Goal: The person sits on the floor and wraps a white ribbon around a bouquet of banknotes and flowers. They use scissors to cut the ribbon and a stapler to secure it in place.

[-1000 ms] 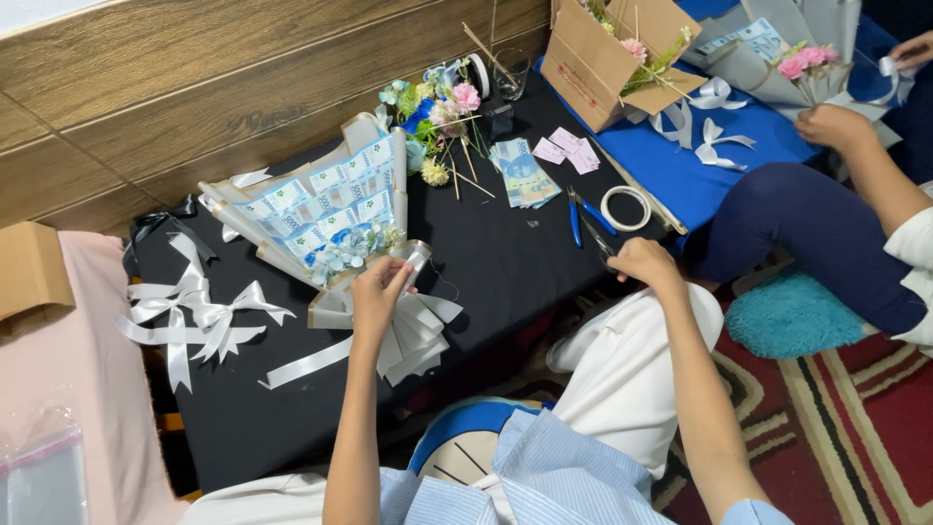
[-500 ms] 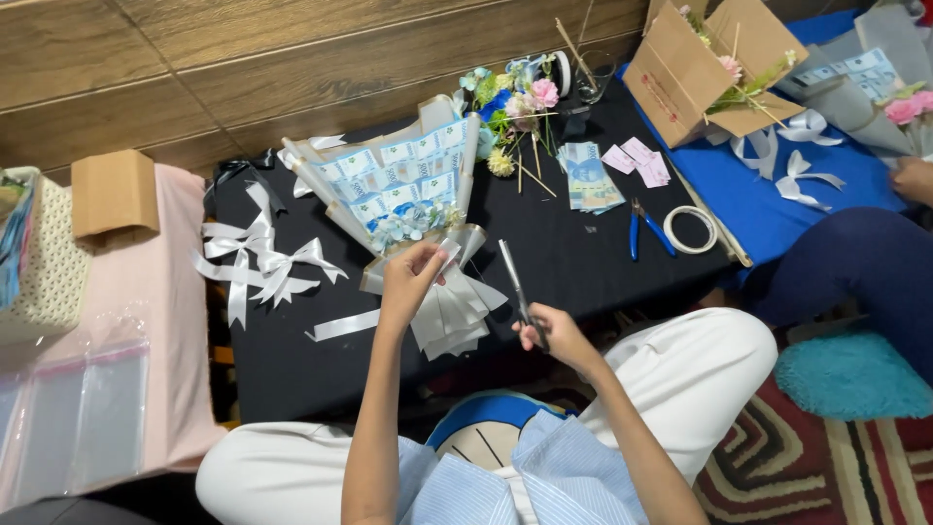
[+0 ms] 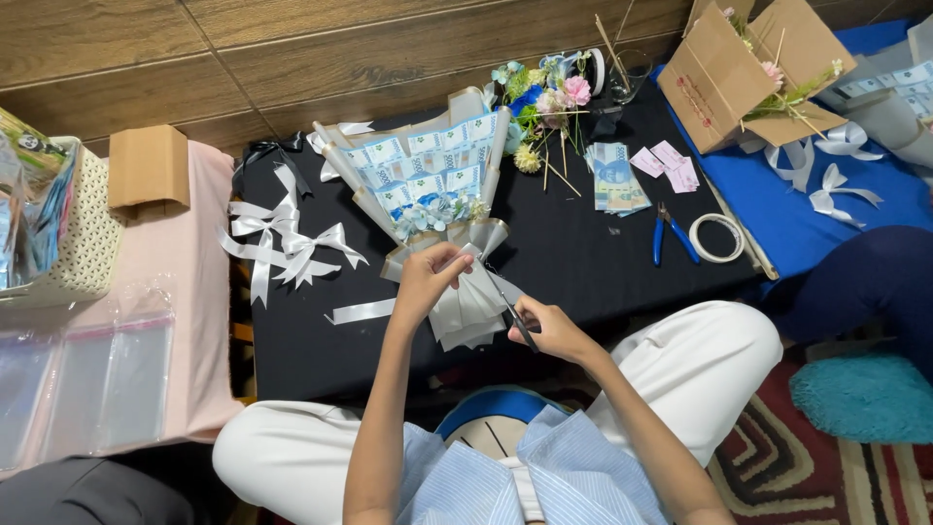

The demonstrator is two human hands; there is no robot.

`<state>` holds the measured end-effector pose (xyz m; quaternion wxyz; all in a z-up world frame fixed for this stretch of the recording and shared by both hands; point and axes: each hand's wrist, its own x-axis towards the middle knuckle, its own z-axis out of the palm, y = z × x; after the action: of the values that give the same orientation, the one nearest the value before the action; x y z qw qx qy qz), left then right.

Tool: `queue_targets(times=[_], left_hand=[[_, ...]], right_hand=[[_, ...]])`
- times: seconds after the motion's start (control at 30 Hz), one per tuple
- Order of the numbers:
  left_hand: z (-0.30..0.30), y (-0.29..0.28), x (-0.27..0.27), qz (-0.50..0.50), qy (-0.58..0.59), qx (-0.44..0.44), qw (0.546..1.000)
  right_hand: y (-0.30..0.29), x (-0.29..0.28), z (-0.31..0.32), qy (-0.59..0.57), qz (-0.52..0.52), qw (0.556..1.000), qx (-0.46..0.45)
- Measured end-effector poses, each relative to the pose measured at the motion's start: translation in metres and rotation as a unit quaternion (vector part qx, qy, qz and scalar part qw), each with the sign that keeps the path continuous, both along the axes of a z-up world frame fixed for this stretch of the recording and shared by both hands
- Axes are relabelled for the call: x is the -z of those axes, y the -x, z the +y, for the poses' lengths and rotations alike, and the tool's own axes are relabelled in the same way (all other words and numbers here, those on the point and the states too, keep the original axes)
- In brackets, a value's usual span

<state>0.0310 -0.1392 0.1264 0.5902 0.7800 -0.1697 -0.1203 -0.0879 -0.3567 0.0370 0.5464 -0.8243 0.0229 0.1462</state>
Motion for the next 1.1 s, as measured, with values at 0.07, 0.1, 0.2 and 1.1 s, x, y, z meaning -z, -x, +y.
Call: queue_targets(times=[0.07,0.1,0.2,1.1], left_hand=[[-0.001,0.003,-0.003,0.011,0.001,0.005,1.000],[-0.001,0.004,-0.004,0.021,0.004,0.010,1.000],[0.000,0.005,-0.003,0.026,-0.002,0.017,1.000],[-0.010,-0.001,0.020,0.047,-0.005,0.068,0.997]], right_hand=[[-0.003,-0.007,0.000,0.000,-0.001,1.000,-0.002],[-0.005,-0.010,0.000,0.000,-0.002,1.000,-0.003],[-0.010,-0.017,0.001,0.002,-0.008,1.000,-0.006],[-0.009,-0.001,-0.004,-0.025,-0.035,0.999,0.015]])
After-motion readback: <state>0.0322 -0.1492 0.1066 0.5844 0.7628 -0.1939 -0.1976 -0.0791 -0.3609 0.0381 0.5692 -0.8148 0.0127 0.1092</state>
